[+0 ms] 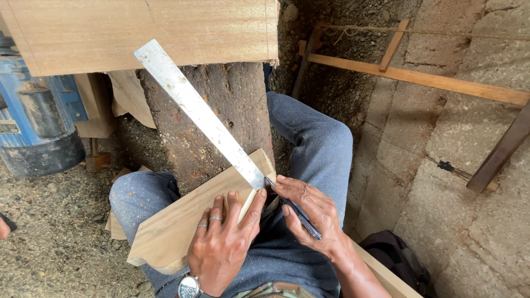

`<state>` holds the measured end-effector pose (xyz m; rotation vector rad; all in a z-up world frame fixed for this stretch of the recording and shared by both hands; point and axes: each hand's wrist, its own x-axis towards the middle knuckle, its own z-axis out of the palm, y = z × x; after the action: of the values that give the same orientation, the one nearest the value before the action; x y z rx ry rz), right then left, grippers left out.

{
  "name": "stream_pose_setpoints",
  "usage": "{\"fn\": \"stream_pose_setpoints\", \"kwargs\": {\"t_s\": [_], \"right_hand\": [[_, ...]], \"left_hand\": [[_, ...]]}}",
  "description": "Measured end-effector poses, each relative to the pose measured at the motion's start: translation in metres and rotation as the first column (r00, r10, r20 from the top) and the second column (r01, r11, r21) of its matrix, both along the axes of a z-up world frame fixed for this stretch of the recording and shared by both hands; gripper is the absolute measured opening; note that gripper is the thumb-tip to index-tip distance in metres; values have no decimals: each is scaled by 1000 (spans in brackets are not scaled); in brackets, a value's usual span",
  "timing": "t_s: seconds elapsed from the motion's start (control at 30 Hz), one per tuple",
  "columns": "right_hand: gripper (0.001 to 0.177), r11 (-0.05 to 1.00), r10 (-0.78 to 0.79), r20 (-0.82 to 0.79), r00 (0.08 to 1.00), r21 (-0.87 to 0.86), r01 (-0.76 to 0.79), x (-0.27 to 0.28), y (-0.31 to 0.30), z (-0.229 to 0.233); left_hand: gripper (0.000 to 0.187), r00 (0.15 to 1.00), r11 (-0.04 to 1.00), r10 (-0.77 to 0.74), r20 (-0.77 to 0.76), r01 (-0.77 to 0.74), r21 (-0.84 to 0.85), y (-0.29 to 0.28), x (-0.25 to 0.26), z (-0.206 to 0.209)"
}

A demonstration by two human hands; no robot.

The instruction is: The person sits on the floor and uses a metal square ruler and a pen to mark lines on a piece of wood resting on their lap. They repeatedly position the ruler and draw lines to create a pattern on the wood surface.

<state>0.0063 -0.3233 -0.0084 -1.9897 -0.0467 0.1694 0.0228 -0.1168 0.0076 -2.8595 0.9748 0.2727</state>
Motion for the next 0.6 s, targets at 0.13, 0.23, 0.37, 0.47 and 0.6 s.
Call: {"fn": "stream_pose_setpoints", "kwargs": {"t_s": [0.13, 0.23, 0.37, 0.47, 0.6], "right_hand": [[30, 1000, 16, 20, 1000, -27, -16, 0, 0, 5], [30, 999, 5, 10, 1000, -38, -4, -5, -1, 8], [29, 996, -75, -61, 995, -54, 72, -17, -6, 12], [40, 976, -210, -183, 960, 18, 217, -27, -3, 5], [27, 830, -184, -812, 553, 174, 531, -31, 14, -11]], "left_hand": [[53, 1000, 1000, 0, -7, 0, 12, -1, 1, 2], [53, 1000, 1000, -10, -9, 11, 25, 0, 2, 1], [56, 1000, 1000, -11, -6, 11, -6, 2, 2, -1], [55, 1000, 1000, 6, 9, -6, -22, 0, 2, 0], [57, 1000, 999, 9, -16, -9, -43, 3, -4, -4]]}}
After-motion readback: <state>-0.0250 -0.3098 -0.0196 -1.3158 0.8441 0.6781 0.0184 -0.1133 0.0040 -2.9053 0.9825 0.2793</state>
